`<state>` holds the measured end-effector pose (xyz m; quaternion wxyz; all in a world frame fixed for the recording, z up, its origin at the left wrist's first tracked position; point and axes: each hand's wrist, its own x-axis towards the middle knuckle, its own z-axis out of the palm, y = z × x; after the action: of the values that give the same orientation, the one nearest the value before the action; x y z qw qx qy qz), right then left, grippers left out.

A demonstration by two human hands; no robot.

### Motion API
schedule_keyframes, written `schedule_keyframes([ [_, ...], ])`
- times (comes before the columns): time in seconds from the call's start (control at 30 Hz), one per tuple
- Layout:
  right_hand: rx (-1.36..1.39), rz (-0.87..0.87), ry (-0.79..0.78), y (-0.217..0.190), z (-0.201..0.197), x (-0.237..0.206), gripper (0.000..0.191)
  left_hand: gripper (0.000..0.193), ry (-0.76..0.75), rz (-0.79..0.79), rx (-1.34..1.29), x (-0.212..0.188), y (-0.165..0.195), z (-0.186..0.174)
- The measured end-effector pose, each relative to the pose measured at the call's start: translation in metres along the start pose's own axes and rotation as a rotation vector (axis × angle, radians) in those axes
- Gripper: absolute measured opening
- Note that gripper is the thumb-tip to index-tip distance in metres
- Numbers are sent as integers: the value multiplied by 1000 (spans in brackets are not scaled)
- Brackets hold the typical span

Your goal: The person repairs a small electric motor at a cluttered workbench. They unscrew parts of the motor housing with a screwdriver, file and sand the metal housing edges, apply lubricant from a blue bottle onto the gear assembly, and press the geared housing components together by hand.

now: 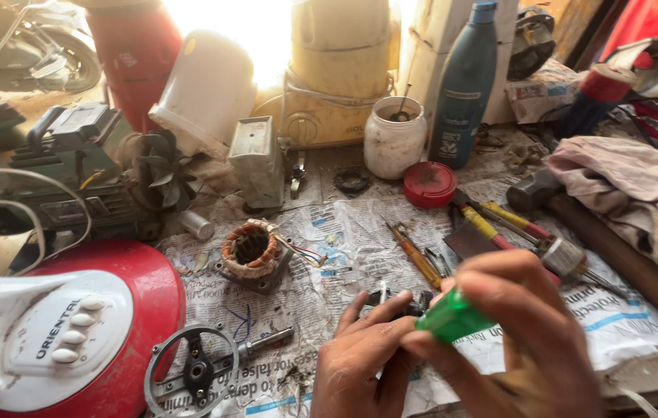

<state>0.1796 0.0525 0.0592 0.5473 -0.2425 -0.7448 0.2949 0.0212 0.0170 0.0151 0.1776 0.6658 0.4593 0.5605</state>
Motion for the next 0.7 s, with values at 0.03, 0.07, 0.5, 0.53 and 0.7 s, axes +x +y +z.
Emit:
schedule_keyframes([
  [0.03, 24, 18, -1, 1, -1, 1, 75, 20, 4, 4, -29, -1, -3, 0],
  [0.07, 143, 52, -16, 0, -3, -1, 72, 21, 11, 3, -57, -1, -4, -1],
  [0.5, -34, -80, 7, -15, 7, 16, 82, 49, -95, 70, 164, 0, 1, 0],
  [0.53, 11, -20, 51, -14, 7, 15, 80, 49, -94, 64, 170, 0, 0, 1],
  [0.7, 170, -20, 36, 2, -3, 1, 64, 53, -88, 82, 189, -2, -5, 3],
])
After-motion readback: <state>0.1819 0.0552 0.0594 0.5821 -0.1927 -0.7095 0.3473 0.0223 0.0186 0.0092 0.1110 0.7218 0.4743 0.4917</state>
